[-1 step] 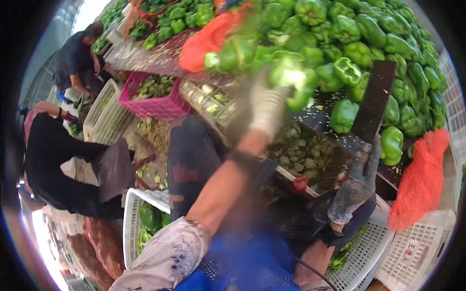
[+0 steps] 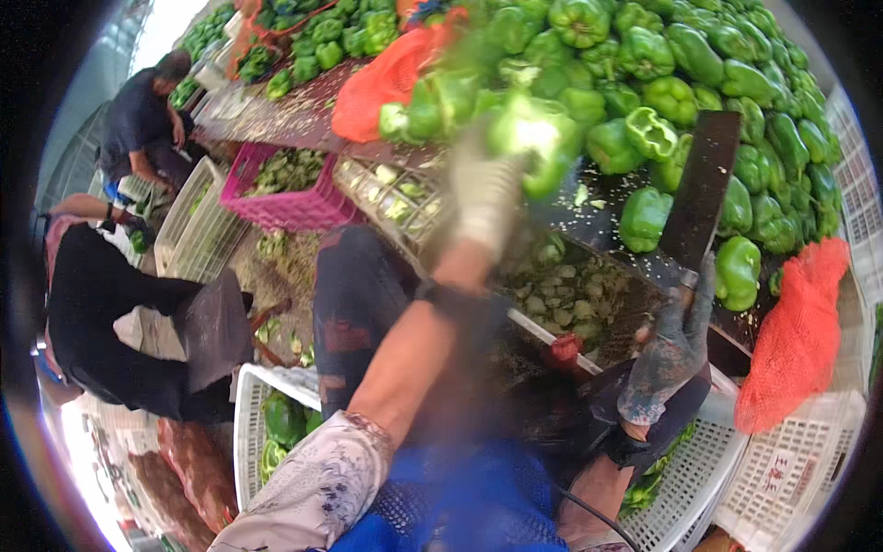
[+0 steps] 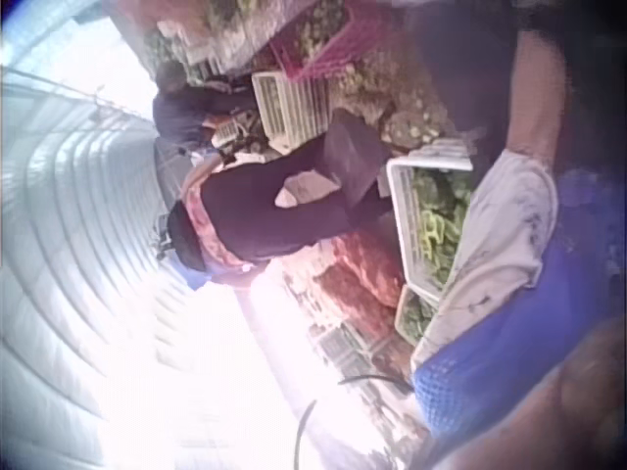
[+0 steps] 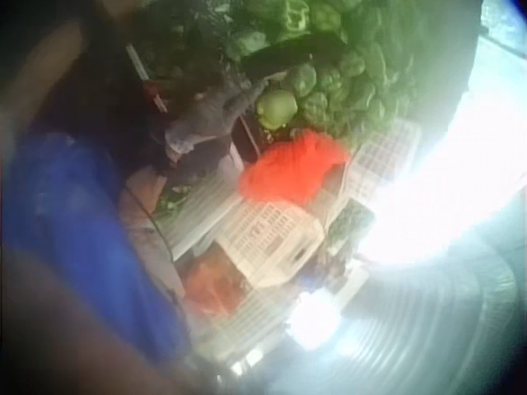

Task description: The person uses a cleaver to cut the stems off green peppers and slice them in half while sorting them into plastic crates.

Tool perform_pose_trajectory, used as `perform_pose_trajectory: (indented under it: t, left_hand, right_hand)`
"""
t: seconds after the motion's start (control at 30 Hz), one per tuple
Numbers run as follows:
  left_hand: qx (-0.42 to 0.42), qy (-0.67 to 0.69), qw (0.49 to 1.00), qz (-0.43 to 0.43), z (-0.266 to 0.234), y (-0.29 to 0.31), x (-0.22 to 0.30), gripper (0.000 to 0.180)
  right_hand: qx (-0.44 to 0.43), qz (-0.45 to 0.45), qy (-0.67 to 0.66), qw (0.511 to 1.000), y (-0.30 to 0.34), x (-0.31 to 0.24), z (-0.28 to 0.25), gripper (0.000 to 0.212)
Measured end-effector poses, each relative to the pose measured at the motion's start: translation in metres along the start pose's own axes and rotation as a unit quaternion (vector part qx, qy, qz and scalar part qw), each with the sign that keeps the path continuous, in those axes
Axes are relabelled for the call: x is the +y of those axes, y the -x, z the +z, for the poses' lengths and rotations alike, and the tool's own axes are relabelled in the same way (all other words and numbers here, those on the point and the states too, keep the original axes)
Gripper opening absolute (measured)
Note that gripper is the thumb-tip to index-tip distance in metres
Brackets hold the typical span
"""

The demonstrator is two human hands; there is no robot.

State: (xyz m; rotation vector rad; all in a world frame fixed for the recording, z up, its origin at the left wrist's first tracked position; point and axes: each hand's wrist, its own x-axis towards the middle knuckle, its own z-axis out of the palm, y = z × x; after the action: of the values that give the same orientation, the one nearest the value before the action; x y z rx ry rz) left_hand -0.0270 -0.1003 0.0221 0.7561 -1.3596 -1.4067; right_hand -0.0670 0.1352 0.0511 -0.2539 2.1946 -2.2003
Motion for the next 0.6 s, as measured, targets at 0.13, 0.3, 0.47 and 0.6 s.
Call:
perform_pose_trajectory:
  t: [0.13,0.3,0.47,0.6]
  left_hand:
    - [0.069,0.006,0.989,0.129,-0.028,-0.083,0.015,0.058]
    - [0.035,-0.415,0.879,0.232,-0.074,-0.196,-0.004,0.055]
    - [-0.136,-0.489,0.838,0.200,-0.064,-0.237,-0.017,0.050]
    - [-0.107,-0.362,0.819,0.432,0.020,-0.158,-0.005,0.030]
  right_hand:
    - [-0.026,-0.008,-0.026,0.999,-0.003,0.007,-0.002,0.049]
    - [-0.060,-0.010,0.006,0.998,0.002,0.014,0.013,0.050]
    - [-0.064,0.024,0.023,0.997,-0.001,0.028,0.013,0.051]
    - [0.008,-0.012,0.000,1.000,-0.010,0.013,0.009,0.050]
